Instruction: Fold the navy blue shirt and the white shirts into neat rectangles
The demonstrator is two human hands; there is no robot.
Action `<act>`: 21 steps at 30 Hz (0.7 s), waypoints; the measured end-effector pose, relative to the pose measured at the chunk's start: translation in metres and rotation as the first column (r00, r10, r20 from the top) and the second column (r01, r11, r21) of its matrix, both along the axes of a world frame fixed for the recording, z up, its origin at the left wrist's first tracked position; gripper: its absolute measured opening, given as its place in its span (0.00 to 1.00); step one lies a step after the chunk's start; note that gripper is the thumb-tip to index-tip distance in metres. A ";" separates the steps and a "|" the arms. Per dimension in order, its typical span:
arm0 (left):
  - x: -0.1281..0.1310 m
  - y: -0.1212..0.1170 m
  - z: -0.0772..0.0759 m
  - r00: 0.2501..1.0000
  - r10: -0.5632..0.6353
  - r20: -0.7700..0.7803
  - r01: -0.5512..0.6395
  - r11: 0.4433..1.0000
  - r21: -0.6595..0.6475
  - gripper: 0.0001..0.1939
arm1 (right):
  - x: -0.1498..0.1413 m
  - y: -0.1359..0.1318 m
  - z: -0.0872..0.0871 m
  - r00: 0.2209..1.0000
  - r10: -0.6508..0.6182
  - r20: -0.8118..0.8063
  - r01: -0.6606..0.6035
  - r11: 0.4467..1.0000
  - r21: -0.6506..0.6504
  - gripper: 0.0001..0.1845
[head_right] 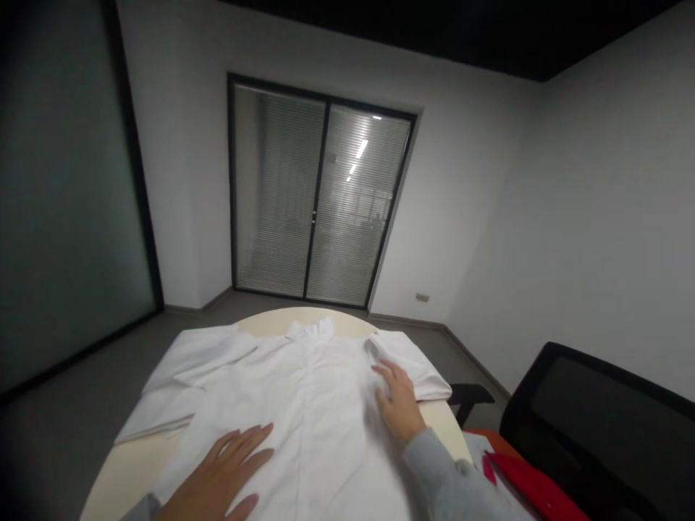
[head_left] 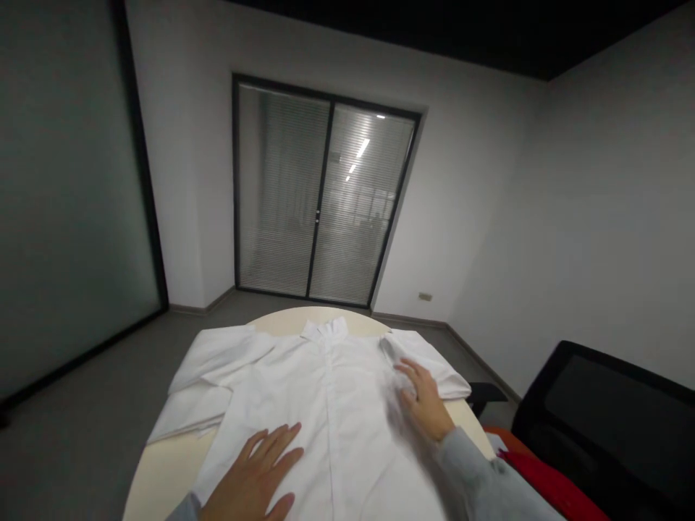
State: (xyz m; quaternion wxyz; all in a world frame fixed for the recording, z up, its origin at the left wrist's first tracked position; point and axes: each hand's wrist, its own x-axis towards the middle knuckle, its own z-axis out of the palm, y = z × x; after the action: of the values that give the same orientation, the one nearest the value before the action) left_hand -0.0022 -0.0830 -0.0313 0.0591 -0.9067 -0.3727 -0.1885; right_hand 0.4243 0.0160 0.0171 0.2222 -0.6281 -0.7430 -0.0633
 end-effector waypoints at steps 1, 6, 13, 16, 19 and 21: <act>0.000 0.001 0.005 0.999 0.028 0.018 -0.028 1.000 0.002 0.27 | -0.018 -0.013 -0.012 0.987 0.158 0.033 -0.156 0.986 -0.055 0.30; -0.032 0.038 0.062 0.852 0.442 0.281 -0.434 0.896 -0.094 0.18 | -0.060 -0.051 -0.048 0.934 0.354 0.046 -0.325 0.898 -0.297 0.29; -0.124 0.125 0.110 0.480 0.869 0.118 -0.727 0.470 -0.500 0.29 | -0.058 -0.047 -0.043 0.949 0.314 0.036 -0.291 0.913 -0.287 0.30; -0.139 0.136 0.093 0.404 0.914 0.040 -0.778 0.366 -0.510 0.39 | -0.059 -0.049 -0.044 0.953 0.302 0.018 -0.284 0.916 -0.282 0.30; -0.145 0.135 0.076 0.362 0.932 0.026 -0.790 0.321 -0.522 0.42 | -0.060 -0.050 -0.044 0.954 0.300 -0.007 -0.289 0.913 -0.287 0.29; -0.147 0.132 0.070 0.319 0.945 0.072 -0.761 0.300 -0.575 0.42 | -0.060 -0.049 -0.044 0.953 0.303 -0.013 -0.294 0.912 -0.287 0.29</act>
State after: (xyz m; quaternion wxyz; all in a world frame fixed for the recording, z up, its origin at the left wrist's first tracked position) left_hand -0.1494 0.0487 0.0382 -0.1313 -0.4784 -0.8411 -0.2156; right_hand 0.3647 -0.0333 -0.0267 0.1244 -0.5319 -0.8348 0.0695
